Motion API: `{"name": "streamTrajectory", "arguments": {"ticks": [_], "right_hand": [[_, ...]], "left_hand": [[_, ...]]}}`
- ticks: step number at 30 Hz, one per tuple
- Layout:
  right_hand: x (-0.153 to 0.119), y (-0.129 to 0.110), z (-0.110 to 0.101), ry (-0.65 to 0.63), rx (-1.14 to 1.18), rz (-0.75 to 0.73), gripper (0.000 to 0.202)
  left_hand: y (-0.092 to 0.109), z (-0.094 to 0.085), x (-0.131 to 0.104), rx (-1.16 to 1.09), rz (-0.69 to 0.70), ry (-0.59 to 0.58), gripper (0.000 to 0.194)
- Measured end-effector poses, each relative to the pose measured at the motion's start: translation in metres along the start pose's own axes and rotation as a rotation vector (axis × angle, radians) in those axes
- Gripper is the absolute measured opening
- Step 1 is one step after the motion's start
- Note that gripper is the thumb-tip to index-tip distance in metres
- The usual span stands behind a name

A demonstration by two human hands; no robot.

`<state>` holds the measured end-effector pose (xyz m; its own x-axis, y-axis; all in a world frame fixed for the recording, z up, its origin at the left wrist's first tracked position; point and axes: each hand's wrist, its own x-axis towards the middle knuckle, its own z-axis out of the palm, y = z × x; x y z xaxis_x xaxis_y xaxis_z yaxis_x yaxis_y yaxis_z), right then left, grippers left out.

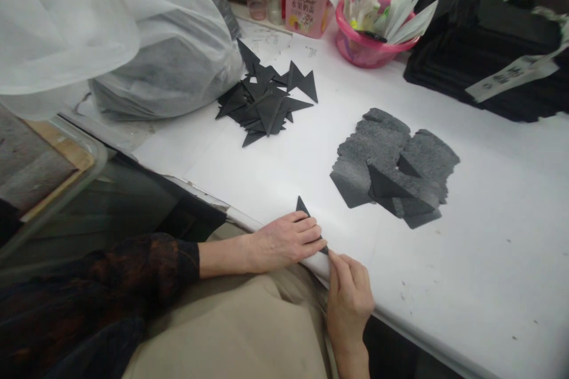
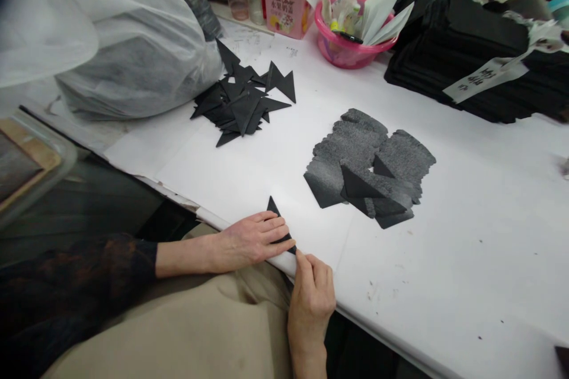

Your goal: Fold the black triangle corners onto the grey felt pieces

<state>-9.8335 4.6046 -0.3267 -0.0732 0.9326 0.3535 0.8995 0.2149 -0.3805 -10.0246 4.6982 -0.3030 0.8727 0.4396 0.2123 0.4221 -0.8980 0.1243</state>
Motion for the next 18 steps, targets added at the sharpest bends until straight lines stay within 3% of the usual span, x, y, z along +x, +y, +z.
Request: {"name": "streamTrajectory", "arguments": {"ticks": [11, 18], "right_hand": [[-0.0009, 0.0018, -0.0008, 0.002, -0.027, -0.030, 0.027], [-0.0059, 0.0066, -0.0035, -0.014, -0.017, -0.026, 0.026]], "left_hand": [[0.0011, 0.0016, 0.0020, -0.004, 0.034, -0.017, 0.025], [0.0049, 0.0022, 0.0017, 0.064, 0.052, 0.036, 0.025]]}}
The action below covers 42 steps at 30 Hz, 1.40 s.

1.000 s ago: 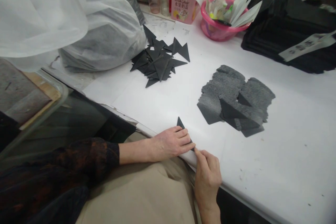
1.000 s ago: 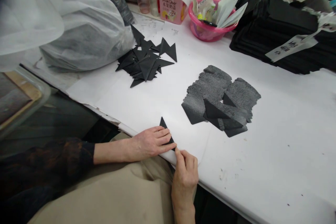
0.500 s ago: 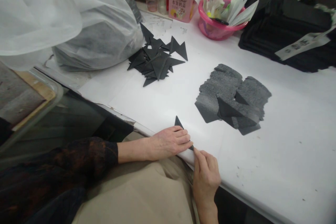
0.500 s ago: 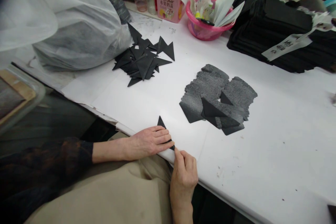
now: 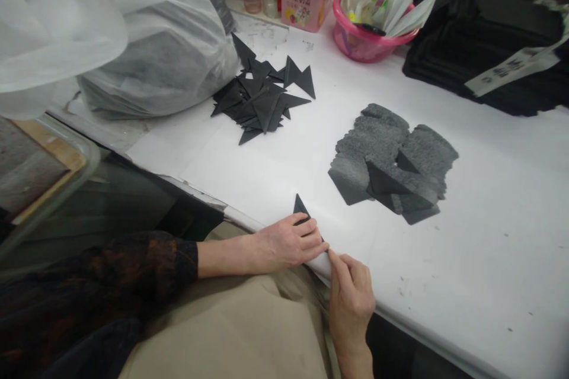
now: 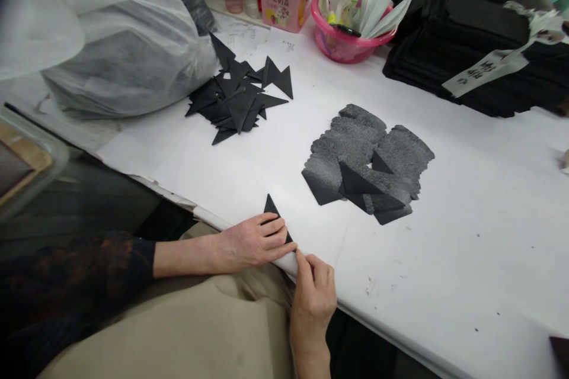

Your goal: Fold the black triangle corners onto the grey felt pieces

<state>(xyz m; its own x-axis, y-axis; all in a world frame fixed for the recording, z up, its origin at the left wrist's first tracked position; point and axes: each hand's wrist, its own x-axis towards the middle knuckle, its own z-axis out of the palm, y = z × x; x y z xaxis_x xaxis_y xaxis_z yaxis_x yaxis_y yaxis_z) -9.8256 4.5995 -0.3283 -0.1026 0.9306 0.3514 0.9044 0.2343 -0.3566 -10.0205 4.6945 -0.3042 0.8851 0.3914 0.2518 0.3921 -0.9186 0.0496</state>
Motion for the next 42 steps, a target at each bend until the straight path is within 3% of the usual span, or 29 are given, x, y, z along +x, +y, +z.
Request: {"name": "streamTrajectory", "arguments": {"ticks": [7, 32, 42], "right_hand": [[0.003, -0.004, -0.002, 0.066, 0.067, 0.062, 0.027], [0.001, 0.007, -0.005, -0.105, -0.221, -0.134, 0.032], [-0.004, 0.005, -0.013, -0.120, -0.192, -0.075, 0.030]], "left_hand": [[0.000, -0.003, 0.001, 0.003, -0.007, -0.036, 0.024], [0.000, 0.010, -0.012, -0.070, -0.079, 0.087, 0.023], [-0.010, 0.011, -0.023, -0.033, -0.185, 0.134, 0.025]]}}
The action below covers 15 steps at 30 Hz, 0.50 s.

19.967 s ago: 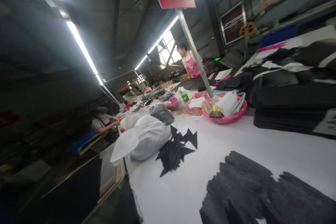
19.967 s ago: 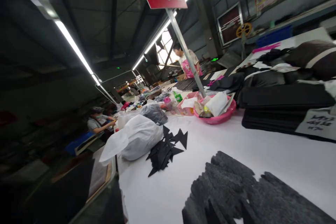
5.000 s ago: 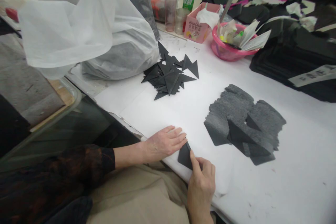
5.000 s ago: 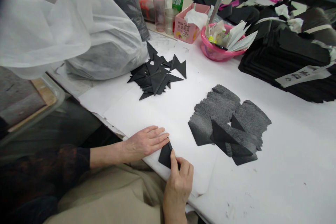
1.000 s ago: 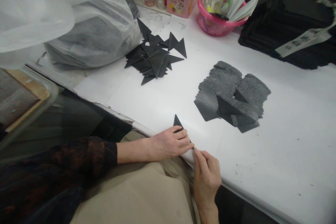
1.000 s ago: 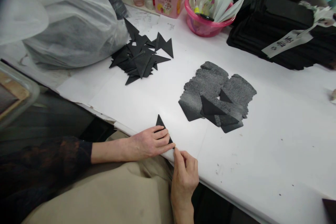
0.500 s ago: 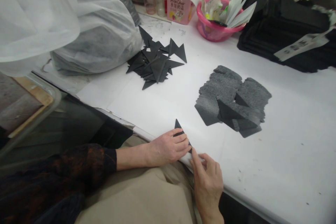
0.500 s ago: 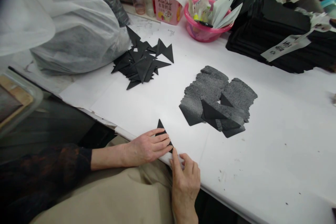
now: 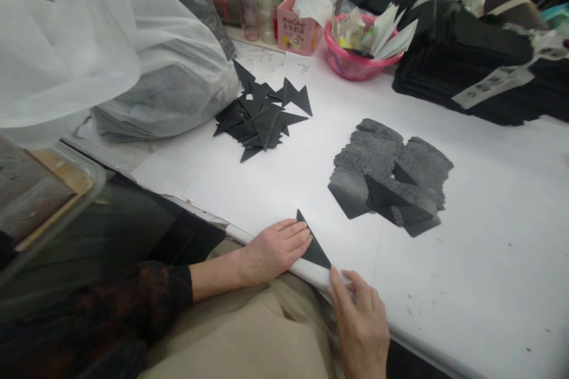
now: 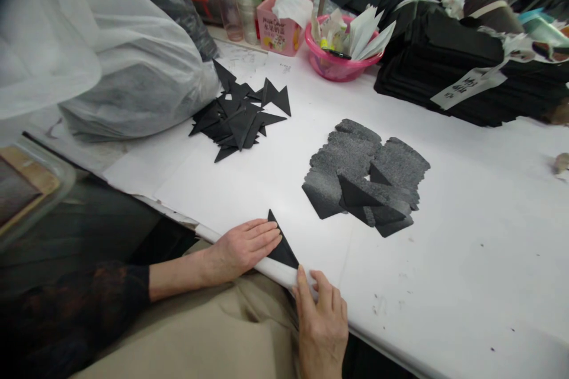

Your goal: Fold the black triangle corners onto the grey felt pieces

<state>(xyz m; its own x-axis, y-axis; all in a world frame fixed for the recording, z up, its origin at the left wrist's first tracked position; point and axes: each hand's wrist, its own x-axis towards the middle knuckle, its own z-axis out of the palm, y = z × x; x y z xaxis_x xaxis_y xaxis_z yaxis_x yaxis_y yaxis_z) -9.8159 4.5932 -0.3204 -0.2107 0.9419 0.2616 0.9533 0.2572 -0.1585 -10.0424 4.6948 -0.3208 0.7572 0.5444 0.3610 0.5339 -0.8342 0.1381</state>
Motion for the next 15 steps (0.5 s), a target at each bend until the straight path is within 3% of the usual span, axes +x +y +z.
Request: {"name": "streamTrajectory", "arguments": {"ticks": [10, 15], "right_hand": [[0.024, -0.012, 0.023, 0.082, -0.150, -0.054, 0.036], [0.008, 0.011, 0.029, 0.261, -0.244, -0.219, 0.030]], "left_hand": [[-0.011, 0.008, -0.002, -0.016, -0.046, 0.012, 0.025], [-0.032, 0.004, 0.007, -0.060, -0.117, -0.101, 0.052]]}}
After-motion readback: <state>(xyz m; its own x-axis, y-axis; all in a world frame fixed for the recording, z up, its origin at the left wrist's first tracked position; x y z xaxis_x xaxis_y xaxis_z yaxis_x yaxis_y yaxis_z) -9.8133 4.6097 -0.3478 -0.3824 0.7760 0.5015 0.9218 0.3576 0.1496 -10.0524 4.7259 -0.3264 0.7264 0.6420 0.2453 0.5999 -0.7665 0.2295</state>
